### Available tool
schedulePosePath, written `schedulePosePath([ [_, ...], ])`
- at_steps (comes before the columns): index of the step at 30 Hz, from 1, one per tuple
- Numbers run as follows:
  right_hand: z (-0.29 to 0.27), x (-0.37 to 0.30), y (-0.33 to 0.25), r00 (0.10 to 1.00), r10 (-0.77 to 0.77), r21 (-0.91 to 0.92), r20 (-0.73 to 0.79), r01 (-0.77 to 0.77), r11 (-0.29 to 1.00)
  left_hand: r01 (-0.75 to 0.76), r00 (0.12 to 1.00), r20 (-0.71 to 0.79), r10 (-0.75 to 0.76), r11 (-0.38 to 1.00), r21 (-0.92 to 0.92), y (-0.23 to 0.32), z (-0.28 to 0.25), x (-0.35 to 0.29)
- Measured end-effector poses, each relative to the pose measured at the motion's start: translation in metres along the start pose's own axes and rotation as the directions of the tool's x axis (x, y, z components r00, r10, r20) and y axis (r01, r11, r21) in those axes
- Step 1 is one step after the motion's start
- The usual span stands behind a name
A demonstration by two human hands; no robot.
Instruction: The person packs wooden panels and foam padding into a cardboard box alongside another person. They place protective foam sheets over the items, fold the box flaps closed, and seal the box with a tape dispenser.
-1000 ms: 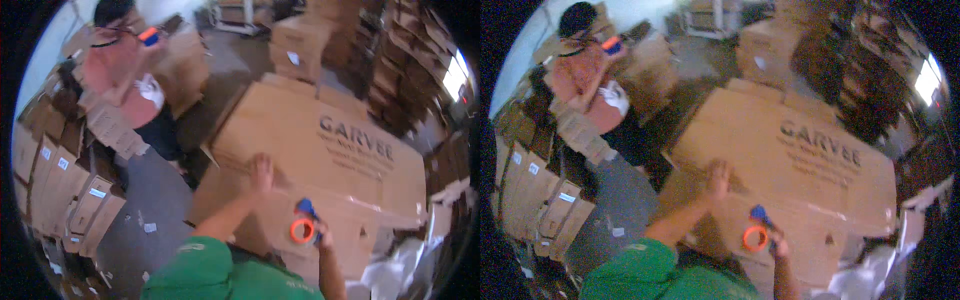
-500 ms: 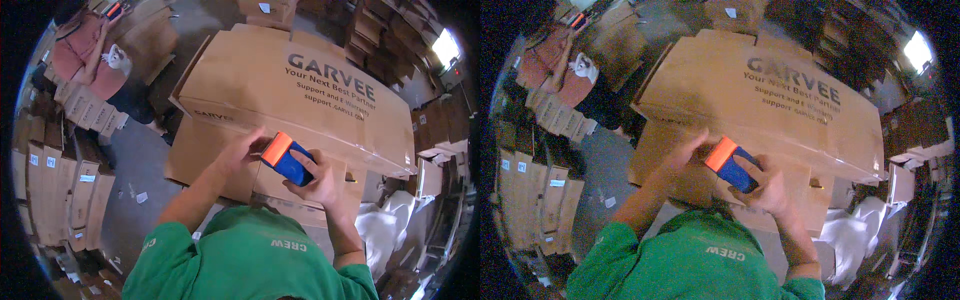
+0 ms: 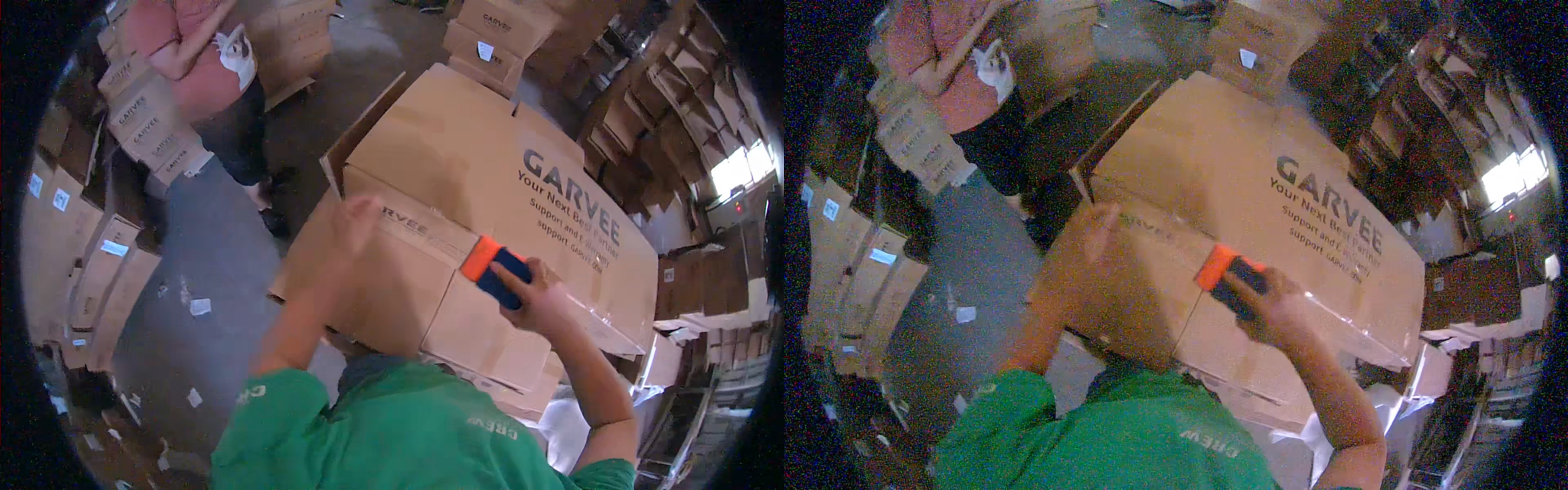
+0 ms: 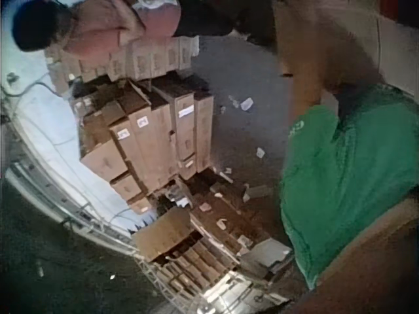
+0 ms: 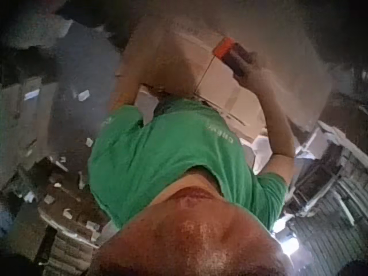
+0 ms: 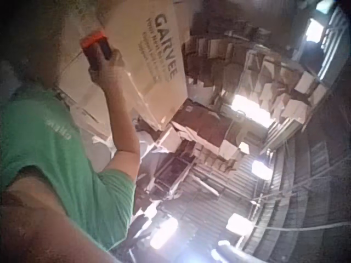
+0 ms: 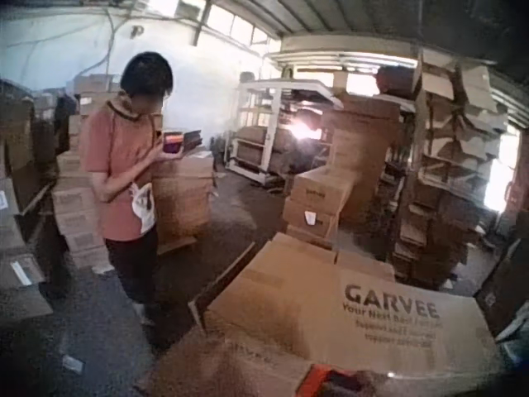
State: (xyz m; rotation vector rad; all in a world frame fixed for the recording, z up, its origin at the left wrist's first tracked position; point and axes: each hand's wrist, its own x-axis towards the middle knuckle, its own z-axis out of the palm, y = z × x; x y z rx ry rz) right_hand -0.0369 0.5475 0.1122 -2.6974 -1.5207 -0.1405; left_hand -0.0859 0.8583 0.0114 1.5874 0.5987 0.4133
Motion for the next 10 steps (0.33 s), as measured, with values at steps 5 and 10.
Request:
schedulePosePath([
  [5, 0.026, 0.075, 0.013, 0.997, -0.02, -0.02, 0.068, 0.022, 1.0, -0.253, 0.866, -0.346, 0.36, 0.914, 0.319, -0.082, -0.031, 0.134],
  [10, 0.065, 0.129, 0.008, 0.932, 0.139, -0.077, 0.334, -0.12, 0.99, -0.179, 0.878, -0.267, 0.398, 0.788, 0.589, -0.104, -0.046, 0.167],
])
